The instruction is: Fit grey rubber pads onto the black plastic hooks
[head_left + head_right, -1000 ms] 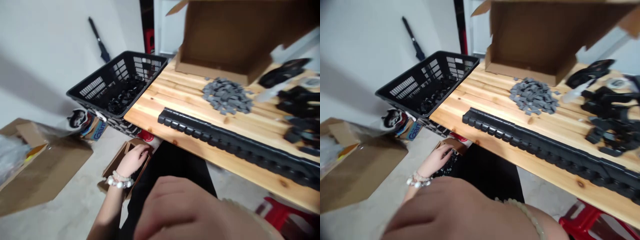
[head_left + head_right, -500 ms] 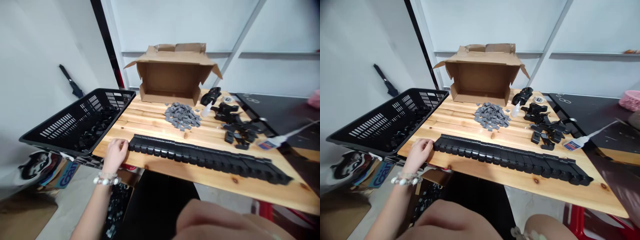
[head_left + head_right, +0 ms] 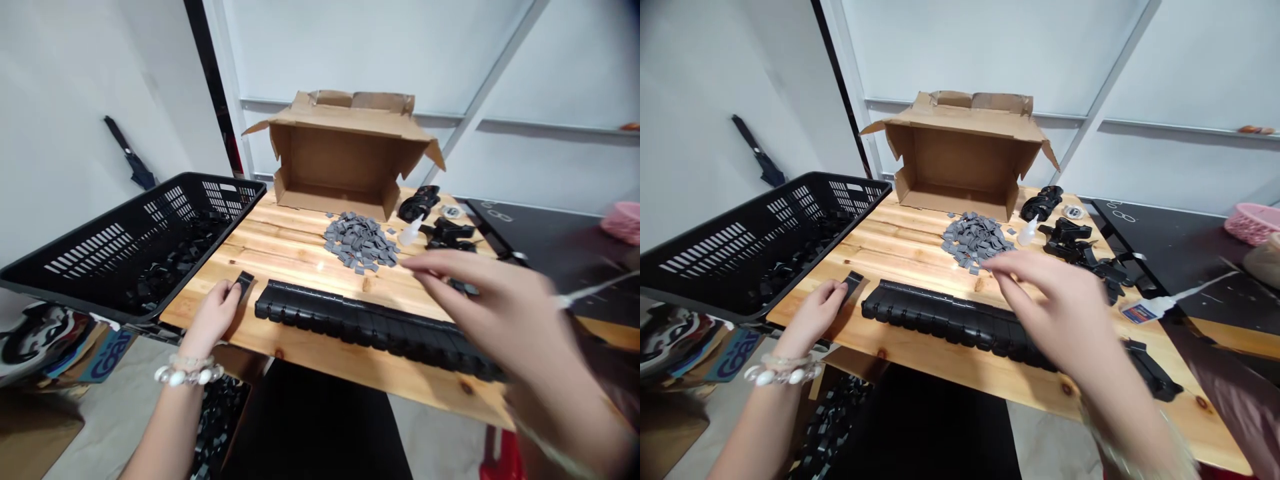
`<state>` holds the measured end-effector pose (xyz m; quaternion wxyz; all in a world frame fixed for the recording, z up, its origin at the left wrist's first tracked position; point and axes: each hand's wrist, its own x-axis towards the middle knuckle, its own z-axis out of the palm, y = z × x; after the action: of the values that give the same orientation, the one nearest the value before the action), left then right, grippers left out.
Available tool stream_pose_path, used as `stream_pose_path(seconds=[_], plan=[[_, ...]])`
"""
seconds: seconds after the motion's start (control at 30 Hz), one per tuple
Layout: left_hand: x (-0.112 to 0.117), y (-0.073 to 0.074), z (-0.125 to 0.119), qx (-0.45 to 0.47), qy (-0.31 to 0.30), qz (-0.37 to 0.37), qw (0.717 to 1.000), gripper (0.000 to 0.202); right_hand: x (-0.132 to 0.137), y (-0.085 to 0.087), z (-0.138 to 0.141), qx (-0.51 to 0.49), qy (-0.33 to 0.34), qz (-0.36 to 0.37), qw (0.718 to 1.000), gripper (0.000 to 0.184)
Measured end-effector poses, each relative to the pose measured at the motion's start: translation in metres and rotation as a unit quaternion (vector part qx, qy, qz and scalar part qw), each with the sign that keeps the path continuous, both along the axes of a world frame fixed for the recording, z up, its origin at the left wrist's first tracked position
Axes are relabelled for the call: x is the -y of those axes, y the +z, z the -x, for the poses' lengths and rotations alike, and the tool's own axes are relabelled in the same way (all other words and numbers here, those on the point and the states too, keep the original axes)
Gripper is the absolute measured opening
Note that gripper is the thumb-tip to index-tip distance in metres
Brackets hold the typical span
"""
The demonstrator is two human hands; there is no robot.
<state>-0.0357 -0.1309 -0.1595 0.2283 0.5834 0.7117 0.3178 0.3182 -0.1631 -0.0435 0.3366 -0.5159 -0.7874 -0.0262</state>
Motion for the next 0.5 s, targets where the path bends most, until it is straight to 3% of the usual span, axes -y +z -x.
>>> stream_pose_path(seconds=[0.1,0.17,0.3,0.4,0.5], plan=[[0.024,0.011,-0.014,0.208,-0.018,0.008,0.978,0.031,-0.067,-0.03,0.003,0.08,-0.04,0.21,0.974,0.024],[0.043,0.016,-0.029,0.342,-0.031,0.025,0.939,0.029,-0.097,-0.057,0.006,0.098,-0.048,0.248,0.963,0.021],[0.073,0.021,-0.062,0.465,-0.066,0.05,0.881,0.023,-0.119,-0.091,0.013,0.099,-0.07,0.262,0.957,0.012],[0.085,0.023,-0.081,0.503,-0.108,0.055,0.856,0.022,-0.116,-0.091,0.018,0.07,-0.079,0.264,0.959,0.008],[0.09,0.022,-0.096,0.521,-0.129,0.043,0.843,0.021,-0.091,-0.074,0.025,0.019,-0.066,0.274,0.959,0.008]])
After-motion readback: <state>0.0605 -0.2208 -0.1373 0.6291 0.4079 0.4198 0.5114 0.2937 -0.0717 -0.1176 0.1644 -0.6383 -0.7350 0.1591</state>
